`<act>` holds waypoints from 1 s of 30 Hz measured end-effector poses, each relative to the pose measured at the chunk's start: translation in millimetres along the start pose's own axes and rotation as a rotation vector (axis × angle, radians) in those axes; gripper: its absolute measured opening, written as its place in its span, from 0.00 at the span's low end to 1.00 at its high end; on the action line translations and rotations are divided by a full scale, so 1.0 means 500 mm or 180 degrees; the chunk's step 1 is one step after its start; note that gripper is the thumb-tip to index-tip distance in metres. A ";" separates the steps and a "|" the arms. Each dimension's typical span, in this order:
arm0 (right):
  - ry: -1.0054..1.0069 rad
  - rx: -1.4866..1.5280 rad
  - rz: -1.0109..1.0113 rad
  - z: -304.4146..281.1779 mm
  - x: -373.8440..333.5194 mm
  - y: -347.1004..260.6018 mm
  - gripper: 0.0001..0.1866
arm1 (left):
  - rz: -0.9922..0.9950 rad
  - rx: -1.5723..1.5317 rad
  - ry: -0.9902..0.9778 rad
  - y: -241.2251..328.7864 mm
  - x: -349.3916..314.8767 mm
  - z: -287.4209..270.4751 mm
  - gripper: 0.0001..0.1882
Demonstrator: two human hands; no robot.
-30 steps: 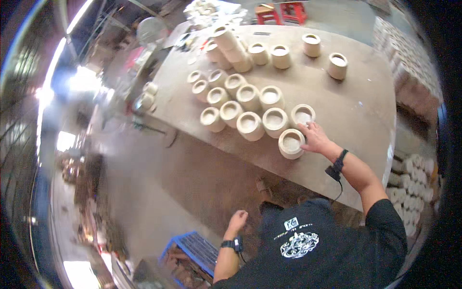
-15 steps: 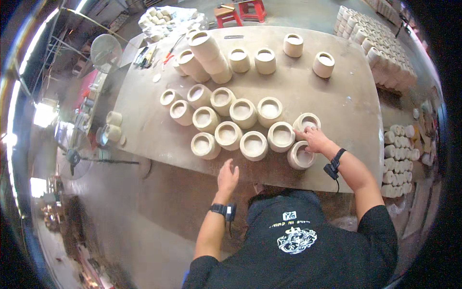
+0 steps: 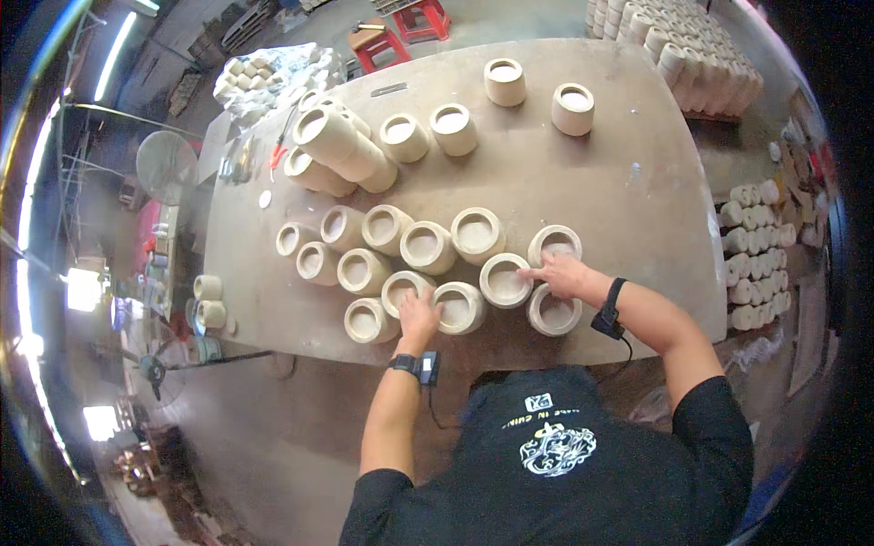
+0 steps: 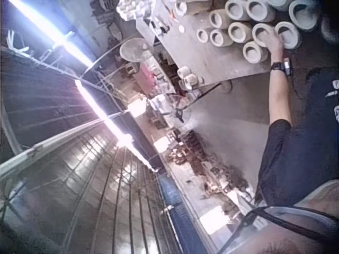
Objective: The recorder is shown organizing and inspecting ceramic cylinders in a workshop.
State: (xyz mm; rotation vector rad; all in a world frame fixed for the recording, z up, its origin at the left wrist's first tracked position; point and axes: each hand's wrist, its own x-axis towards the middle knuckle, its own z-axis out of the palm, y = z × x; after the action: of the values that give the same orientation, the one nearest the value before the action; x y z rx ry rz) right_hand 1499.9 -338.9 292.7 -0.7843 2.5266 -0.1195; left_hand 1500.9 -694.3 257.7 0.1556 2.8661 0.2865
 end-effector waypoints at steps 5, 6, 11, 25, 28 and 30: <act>0.0136 -0.0051 -0.0088 0.005 0.001 -0.005 0.36 | 0.0055 0.0102 0.0231 -0.009 -0.007 0.020 0.25; 0.0127 -0.0049 -0.0110 0.012 0.002 -0.005 0.36 | 0.0062 0.0048 0.0166 0.000 -0.007 0.014 0.25; 0.0331 -0.0039 -0.0148 0.017 0.005 -0.006 0.32 | 0.0153 -0.0115 0.0177 -0.007 -0.007 0.014 0.30; 0.0479 0.0001 -0.0197 0.009 0.003 -0.011 0.27 | -0.1936 -0.0271 0.0000 0.024 -0.068 -0.073 0.55; 0.0362 -0.0030 -0.0093 0.007 -0.004 -0.010 0.31 | -0.1959 -0.0329 -0.0317 0.002 -0.052 -0.080 0.57; 0.0187 -0.0114 0.0041 -0.021 -0.008 -0.028 0.35 | -0.1740 -0.0138 -0.0497 -0.020 -0.048 -0.073 0.55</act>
State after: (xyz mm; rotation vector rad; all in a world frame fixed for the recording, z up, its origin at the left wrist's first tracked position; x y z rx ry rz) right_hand 1505.1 -349.0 306.7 -0.7893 2.5954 -0.0945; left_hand 1513.3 -713.6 296.0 -0.5776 2.6131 0.2120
